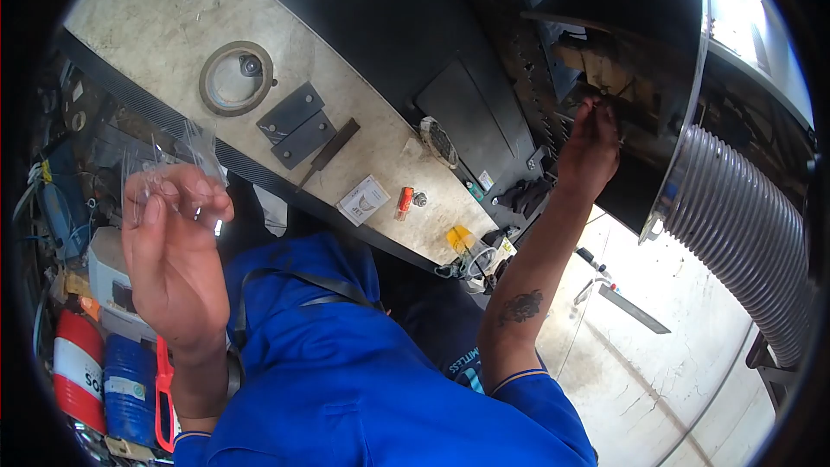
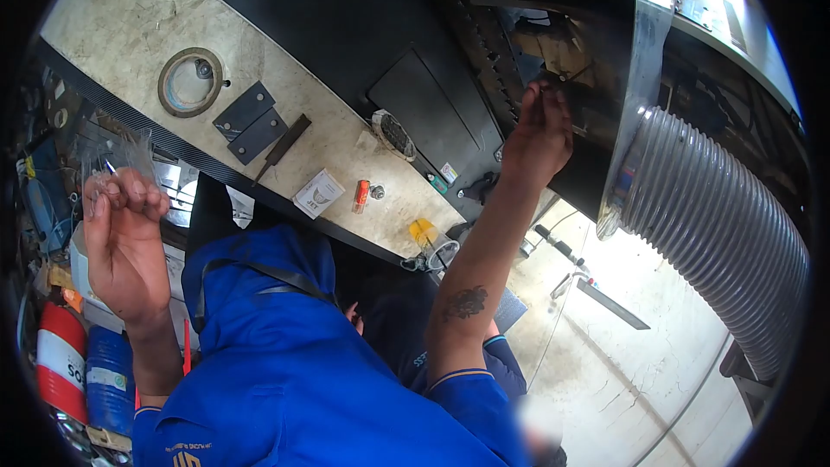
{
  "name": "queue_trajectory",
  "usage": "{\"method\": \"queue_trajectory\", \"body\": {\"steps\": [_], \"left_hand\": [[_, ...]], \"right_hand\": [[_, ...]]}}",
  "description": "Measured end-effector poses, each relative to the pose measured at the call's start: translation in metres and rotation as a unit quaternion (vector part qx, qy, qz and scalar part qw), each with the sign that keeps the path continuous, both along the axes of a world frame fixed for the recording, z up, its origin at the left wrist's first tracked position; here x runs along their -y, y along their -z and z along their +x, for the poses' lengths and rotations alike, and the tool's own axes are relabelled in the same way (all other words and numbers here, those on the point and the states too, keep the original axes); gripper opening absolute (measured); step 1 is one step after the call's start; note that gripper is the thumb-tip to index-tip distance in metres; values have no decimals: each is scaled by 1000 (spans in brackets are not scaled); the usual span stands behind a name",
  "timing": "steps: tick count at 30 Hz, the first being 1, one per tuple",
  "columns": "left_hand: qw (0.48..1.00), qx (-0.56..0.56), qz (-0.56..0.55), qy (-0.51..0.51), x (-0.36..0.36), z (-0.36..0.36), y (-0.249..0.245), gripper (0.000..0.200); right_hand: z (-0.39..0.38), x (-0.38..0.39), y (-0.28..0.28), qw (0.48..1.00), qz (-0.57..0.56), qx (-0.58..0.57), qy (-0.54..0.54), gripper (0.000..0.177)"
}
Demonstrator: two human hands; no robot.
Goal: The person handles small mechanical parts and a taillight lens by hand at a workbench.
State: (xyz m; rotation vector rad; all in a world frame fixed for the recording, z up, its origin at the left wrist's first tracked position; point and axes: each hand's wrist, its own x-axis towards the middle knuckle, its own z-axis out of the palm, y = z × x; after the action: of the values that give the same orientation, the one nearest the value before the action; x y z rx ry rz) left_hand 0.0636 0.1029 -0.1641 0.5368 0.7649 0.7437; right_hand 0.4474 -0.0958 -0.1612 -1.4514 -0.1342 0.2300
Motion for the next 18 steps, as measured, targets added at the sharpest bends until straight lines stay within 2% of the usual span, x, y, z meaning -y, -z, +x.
{"method": "queue_trajectory", "body": {"steps": [6,11,18], "left_hand": [[1000,5,-4,1,-1,3,0,13],[1000,-5,2,-4,0,4,0,14],[1000,-2,-4,-2,6,8,-1,14]], "right_hand": [[0,-5,-11,994,-108,-2,32,22],[-5,-8,-20,954,-295,51,19,18],[3,-2,-25,950,-310,29,-11,16]]}}
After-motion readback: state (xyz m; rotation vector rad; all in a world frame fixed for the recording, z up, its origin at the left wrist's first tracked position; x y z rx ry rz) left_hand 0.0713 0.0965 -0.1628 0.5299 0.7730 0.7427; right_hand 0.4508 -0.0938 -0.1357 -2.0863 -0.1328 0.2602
